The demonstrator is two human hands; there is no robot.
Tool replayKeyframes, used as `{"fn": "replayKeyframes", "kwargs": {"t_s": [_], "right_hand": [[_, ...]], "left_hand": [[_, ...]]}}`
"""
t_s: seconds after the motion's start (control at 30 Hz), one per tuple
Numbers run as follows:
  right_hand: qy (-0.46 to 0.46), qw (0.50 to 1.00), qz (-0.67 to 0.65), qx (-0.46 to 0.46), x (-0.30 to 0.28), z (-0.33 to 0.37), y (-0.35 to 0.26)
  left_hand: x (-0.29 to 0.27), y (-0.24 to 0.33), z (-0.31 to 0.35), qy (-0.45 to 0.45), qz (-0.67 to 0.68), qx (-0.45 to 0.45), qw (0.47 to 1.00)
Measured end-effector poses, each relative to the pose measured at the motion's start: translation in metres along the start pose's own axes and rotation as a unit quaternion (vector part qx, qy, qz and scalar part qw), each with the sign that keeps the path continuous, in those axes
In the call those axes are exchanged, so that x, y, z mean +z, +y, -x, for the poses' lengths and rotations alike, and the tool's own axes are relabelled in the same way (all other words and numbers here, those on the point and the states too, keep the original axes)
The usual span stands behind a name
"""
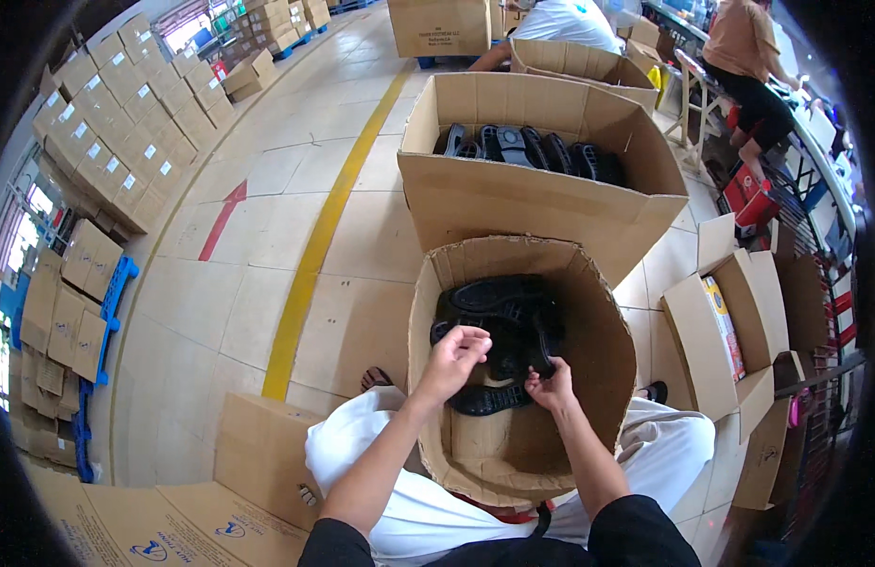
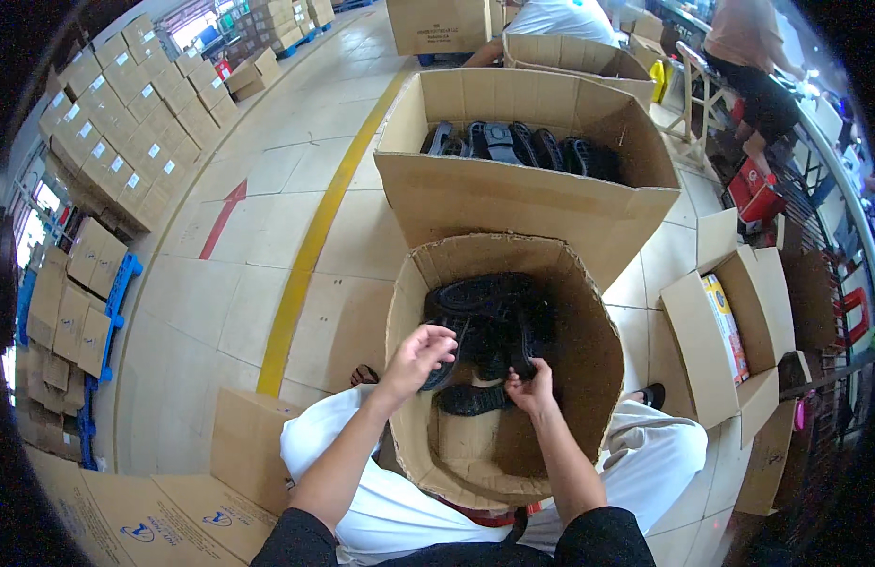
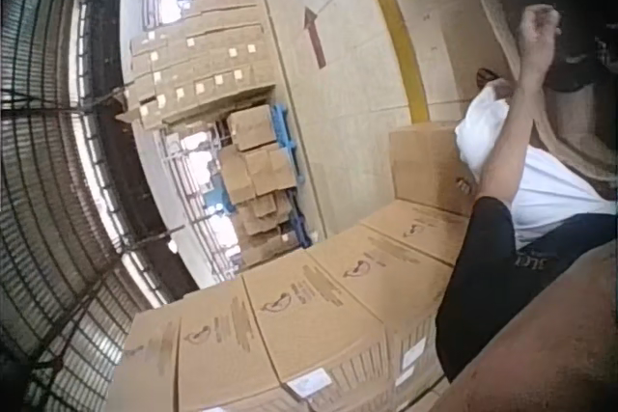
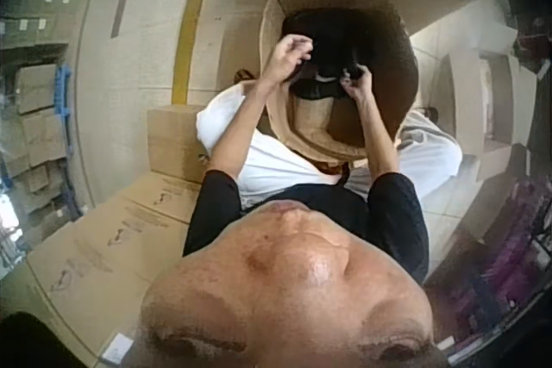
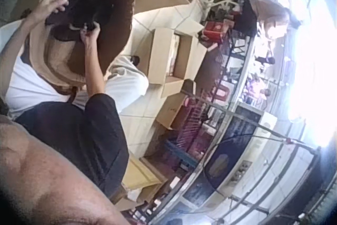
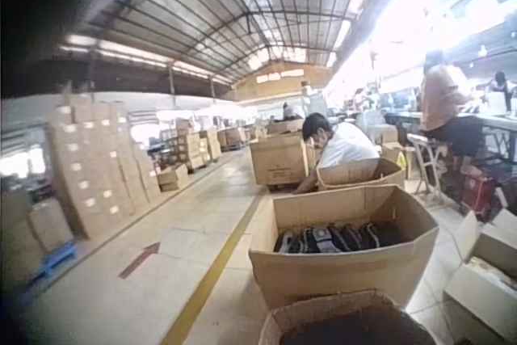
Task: The person sits on the floor in a warehouse and sorts black slippers from a large cardboard box. They pick up individual slippers, inspect the soles, and place them into a second box. The process is repetitive, involving handling the footwear one by one.
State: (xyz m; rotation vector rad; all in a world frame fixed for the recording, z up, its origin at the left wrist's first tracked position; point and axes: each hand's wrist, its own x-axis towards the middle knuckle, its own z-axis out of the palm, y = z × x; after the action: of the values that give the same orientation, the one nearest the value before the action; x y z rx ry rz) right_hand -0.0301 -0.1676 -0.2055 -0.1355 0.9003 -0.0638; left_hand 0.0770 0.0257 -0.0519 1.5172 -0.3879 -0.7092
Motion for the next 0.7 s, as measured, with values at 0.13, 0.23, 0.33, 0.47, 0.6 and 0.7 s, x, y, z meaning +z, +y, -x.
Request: {"fn": "replayKeyframes", "kwargs": {"t_s": [0.13, 0.23, 0.33, 0.47, 0.6, 0.7], "right_hand": [[-0.045, 0.999, -0.013, 0.010, 0.027, 0.065, 0.018], [-0.094, 0.995, 0.018, 0.013, 0.055, 0.116, 0.038], [-0.235, 0.964, 0.121, 0.006, 0.050, 0.138, 0.051], [-0.207, 0.923, 0.301, -0.120, 0.065, 0.167, 0.060], [-0.158, 0.832, 0.418, -0.330, 0.068, 0.153, 0.043], [-0.127, 0.840, 0.382, -0.363, 0.085, 0.152, 0.002]], "left_hand": [[0.021, -0.027, -0.001, -0.013, -0.107, -0.005, 0.994], [0.030, -0.051, 0.001, -0.058, -0.082, -0.056, 0.993], [0.044, -0.031, 0.017, -0.139, -0.021, 0.035, 0.990], [0.051, -0.017, 0.035, -0.113, 0.048, 0.079, 0.989], [0.042, -0.010, 0.044, -0.143, 0.116, 0.150, 0.971], [0.047, 0.007, 0.056, -0.148, 0.078, 0.163, 0.972]]}}
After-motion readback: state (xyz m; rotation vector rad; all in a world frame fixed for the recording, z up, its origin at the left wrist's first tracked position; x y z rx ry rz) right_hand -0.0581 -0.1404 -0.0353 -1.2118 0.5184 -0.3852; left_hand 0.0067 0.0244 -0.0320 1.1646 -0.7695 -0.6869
